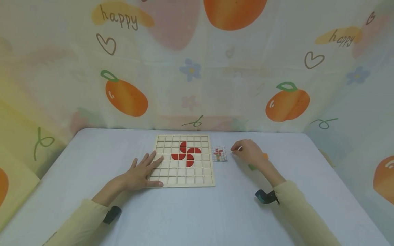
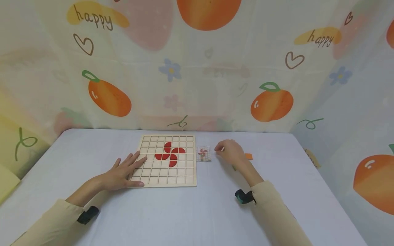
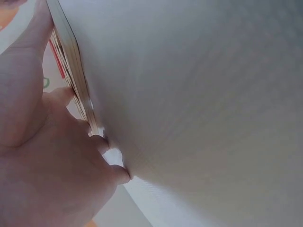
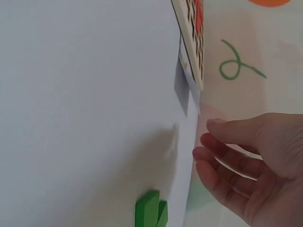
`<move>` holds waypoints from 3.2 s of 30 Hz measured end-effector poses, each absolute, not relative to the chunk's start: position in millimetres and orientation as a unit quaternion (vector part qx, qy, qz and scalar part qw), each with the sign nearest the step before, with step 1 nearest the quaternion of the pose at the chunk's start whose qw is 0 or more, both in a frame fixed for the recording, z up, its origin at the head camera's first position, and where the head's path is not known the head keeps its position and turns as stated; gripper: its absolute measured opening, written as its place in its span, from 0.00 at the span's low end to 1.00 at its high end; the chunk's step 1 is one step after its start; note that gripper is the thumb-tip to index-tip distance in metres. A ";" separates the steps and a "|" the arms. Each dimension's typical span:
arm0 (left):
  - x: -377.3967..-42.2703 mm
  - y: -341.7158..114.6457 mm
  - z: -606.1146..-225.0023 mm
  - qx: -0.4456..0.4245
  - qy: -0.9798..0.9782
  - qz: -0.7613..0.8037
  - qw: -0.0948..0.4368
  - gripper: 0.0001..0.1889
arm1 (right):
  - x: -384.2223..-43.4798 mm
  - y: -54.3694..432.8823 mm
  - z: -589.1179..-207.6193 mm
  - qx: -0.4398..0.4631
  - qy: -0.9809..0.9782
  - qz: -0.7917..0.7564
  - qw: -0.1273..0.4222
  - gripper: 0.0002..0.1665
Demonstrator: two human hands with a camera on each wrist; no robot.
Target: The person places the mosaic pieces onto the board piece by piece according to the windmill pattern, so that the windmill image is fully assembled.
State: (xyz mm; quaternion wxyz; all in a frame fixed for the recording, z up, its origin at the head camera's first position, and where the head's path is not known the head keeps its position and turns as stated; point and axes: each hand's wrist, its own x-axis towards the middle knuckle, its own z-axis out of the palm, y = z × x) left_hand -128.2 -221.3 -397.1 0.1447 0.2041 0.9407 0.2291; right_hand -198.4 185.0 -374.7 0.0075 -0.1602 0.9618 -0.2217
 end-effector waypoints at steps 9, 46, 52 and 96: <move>-128.7 -221.0 -397.5 0.208 0.939 0.230 0.146 0.52 | -191.0 219.7 -373.4 -0.123 0.964 -0.233 0.021 0.08; -127.8 -221.3 -398.5 0.201 0.944 0.221 0.143 0.52 | -183.1 238.3 -380.2 -0.098 0.959 -0.266 0.016 0.10; -128.5 -221.8 -399.0 0.204 0.943 0.221 0.142 0.52 | -183.9 237.3 -382.8 -0.112 0.951 -0.288 0.017 0.10; -127.5 -224.1 -399.6 0.203 0.942 0.225 0.142 0.52 | -191.3 129.1 -367.7 -0.221 0.911 -0.347 0.009 0.06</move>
